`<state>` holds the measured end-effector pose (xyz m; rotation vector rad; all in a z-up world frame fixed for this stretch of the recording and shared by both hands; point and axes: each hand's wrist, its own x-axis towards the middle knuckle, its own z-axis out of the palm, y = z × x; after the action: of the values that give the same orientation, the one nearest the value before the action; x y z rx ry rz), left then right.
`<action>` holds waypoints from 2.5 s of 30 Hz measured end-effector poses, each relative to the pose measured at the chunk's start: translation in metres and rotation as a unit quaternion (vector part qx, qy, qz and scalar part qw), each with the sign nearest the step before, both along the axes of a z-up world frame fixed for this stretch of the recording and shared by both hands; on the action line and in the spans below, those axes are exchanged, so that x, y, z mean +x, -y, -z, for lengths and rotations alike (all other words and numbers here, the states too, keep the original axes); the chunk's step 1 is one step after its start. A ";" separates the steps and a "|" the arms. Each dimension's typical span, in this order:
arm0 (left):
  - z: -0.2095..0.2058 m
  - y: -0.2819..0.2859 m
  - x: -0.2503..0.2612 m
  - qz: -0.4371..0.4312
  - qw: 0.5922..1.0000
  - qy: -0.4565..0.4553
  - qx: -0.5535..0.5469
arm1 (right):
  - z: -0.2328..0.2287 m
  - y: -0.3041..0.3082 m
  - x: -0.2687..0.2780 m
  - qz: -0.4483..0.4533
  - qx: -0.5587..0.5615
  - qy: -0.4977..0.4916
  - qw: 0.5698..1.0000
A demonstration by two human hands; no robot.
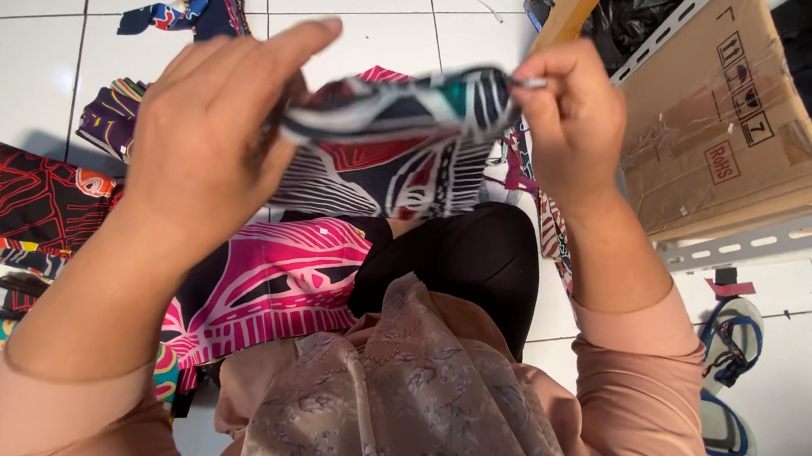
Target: The person sits on the floor and folds multiple colorful patterned fabric pieces one by one. They pick up each item, unfold it, smooth it out, and fold it into a compact shape before placing it into a growing stack.
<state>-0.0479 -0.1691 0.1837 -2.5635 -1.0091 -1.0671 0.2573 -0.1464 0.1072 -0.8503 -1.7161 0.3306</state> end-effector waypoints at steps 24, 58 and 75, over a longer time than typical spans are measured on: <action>0.195 -0.048 0.021 0.114 0.654 0.463 -0.588 | 0.077 -0.049 -0.007 0.025 0.021 0.027 0.999; 0.186 -0.054 0.003 0.017 0.869 0.425 -0.254 | 0.126 -0.051 0.057 -0.079 -0.219 -0.399 0.887; 0.140 -0.012 0.034 -0.044 0.981 0.142 -0.126 | 0.106 0.037 0.111 0.206 -0.052 0.006 0.977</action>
<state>-0.0137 -0.1566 0.0441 -2.5739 -1.3941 -1.3907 0.3686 -0.1839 0.0010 -1.2606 -1.4969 0.1339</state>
